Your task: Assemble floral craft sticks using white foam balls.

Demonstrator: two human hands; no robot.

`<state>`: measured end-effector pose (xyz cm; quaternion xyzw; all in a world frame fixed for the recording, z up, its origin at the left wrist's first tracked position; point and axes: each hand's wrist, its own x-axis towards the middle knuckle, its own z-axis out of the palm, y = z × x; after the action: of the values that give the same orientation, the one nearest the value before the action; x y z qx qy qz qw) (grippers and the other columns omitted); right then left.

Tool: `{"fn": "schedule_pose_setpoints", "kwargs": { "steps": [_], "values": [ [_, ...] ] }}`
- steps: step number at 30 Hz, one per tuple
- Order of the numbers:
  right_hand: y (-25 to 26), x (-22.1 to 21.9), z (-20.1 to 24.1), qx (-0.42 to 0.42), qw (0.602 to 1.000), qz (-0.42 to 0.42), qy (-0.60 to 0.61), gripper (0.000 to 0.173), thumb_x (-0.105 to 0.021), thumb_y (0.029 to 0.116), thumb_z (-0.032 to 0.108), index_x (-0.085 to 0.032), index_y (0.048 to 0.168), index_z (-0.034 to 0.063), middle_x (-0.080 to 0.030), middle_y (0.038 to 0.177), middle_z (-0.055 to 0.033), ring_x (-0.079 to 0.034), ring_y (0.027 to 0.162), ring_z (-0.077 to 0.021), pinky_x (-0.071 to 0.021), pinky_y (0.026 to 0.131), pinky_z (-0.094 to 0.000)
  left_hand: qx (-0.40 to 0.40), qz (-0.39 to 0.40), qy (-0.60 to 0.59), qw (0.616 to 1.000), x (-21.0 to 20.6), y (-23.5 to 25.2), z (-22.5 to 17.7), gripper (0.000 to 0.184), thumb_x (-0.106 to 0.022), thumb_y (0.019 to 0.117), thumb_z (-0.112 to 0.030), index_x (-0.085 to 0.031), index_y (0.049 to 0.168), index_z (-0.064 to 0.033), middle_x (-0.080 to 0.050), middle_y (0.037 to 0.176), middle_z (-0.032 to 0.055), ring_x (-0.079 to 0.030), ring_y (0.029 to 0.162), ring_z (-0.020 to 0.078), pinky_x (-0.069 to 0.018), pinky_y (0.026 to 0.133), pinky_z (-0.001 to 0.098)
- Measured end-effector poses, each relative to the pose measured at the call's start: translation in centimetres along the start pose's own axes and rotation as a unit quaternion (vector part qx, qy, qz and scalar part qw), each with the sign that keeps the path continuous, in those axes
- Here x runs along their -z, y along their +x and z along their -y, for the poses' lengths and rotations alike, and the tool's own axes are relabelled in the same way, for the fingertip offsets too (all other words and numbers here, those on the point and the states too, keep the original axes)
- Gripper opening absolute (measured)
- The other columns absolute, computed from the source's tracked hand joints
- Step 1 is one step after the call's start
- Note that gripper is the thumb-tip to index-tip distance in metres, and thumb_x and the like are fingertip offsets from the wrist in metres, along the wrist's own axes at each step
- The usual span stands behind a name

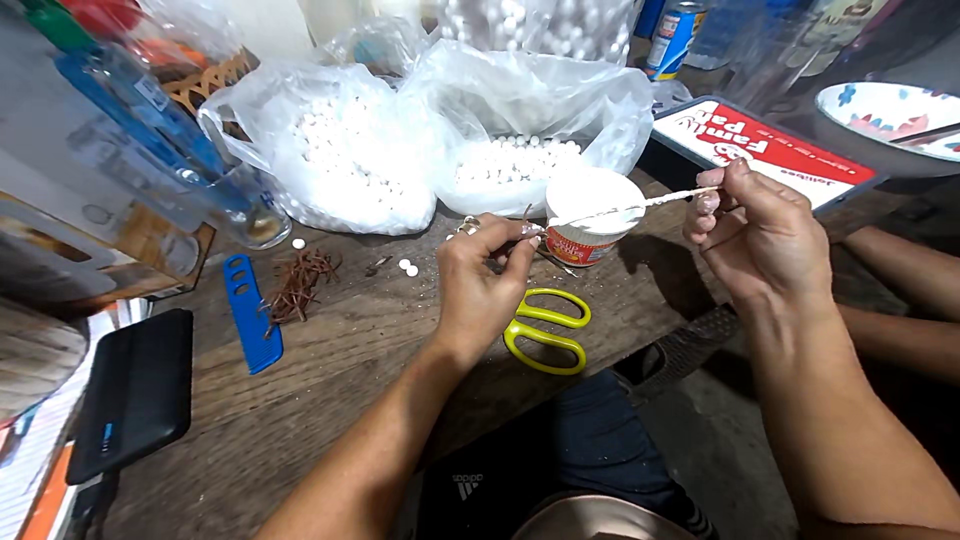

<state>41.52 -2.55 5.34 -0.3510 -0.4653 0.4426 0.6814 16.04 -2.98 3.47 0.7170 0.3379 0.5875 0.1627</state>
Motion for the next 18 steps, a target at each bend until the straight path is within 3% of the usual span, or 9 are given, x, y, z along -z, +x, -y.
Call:
{"fn": "schedule_pose_setpoints", "kwargs": {
  "steps": [8,18],
  "values": [
    [-0.28,0.38,-0.07,-0.027,0.998,0.019,0.056,0.043,-0.031,0.1129,0.02,-0.067,0.09,0.0118,-0.062,0.07,0.0075,-0.058,0.058,0.001,-0.0507,0.057,-0.0119,0.011,-0.009,0.007,1.0,0.07,0.06,-0.07,0.005,-0.068,0.0894,0.003,-0.073,0.091,0.0051,-0.067,0.087,0.0062,-0.061,0.075,-0.0011,-0.0514,0.07,0.0121],
    [-0.69,0.27,-0.68,-0.019,0.999,0.009,0.039,0.042,-0.032,0.1115,0.015,-0.069,0.091,0.0102,-0.064,0.07,0.0071,-0.059,0.057,0.0,-0.0518,0.056,-0.0134,0.011,-0.016,0.007,1.0,0.08,0.09,-0.07,0.005,-0.068,0.089,0.003,-0.073,0.09,0.0048,-0.067,0.085,0.0057,-0.061,0.074,-0.001,-0.0516,0.07,0.0126]
  ]
}}
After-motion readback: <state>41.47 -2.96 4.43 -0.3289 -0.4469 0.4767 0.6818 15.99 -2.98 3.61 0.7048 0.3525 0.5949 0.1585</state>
